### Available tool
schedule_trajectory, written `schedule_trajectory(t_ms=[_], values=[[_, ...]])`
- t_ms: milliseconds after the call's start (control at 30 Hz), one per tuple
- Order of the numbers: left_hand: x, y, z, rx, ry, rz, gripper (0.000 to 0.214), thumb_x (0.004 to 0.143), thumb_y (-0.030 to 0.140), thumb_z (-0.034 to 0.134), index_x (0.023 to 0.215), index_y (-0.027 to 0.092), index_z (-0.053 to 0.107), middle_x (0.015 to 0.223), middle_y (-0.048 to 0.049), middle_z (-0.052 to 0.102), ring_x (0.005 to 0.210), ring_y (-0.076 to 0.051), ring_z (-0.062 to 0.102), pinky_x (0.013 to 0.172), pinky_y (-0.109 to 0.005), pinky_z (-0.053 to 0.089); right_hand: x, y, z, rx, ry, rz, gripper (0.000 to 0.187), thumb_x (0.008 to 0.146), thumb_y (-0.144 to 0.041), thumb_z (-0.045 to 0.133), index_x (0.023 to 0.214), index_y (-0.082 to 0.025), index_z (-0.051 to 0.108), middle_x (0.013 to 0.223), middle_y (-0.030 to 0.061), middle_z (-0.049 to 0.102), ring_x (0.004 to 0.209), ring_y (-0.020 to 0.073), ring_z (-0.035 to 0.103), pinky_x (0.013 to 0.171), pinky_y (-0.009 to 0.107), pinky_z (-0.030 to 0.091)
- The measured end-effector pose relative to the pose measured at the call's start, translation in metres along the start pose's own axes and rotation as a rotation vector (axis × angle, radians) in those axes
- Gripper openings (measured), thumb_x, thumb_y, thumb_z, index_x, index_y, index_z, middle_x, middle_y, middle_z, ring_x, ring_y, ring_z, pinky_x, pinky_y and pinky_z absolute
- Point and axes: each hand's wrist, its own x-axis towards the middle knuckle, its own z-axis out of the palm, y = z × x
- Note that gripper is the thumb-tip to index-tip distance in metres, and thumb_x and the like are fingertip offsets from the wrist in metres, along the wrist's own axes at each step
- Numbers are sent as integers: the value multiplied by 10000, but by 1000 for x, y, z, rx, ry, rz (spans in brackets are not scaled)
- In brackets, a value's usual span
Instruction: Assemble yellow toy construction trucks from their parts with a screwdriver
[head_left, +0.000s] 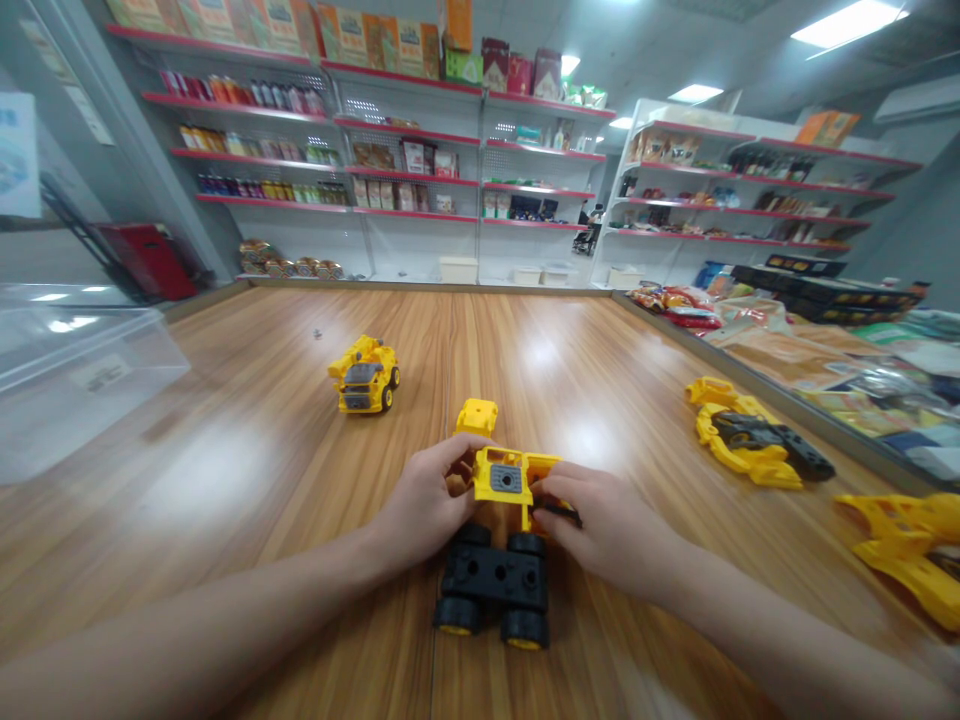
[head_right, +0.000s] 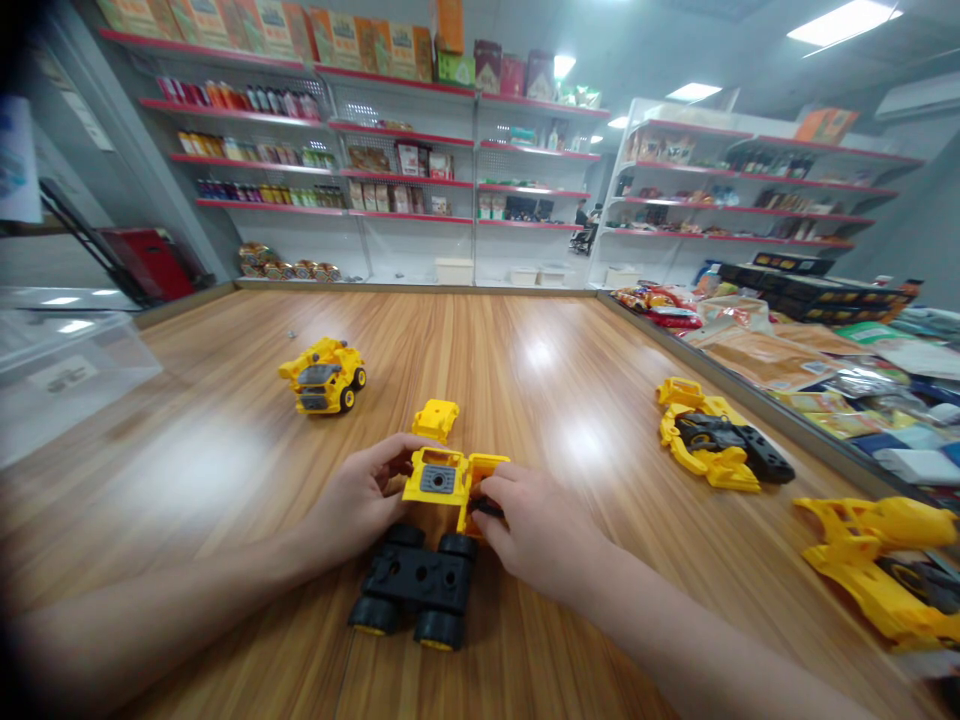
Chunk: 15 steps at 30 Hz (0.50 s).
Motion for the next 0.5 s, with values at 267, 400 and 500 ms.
schedule_trajectory(t_ms=[267,400,500], values=[[2,1,0,-7,-13,4,309,829,170,645,1132,215,606,953,-31,648,891,-181,638,747,-278,546,-2,1,3,39,3,-12,91,887,-123,564,875,-191,624,951,37,629,870,174,595,771,281,472],[2,2,0,-12,-12,3,299,827,184,655,1122,210,609,947,-33,652,877,-180,643,747,-282,547,-2,2,5,32,0,-31,122,901,-106,524,872,-187,610,950,46,615,867,174,594,765,285,480],[1,2,0,-13,-6,4,307,820,182,662,1122,205,611,951,-39,660,871,-180,645,743,-281,550,-2,1,5,7,2,-27,103,907,-126,527,880,-183,609,968,54,610,874,180,600,775,296,488]])
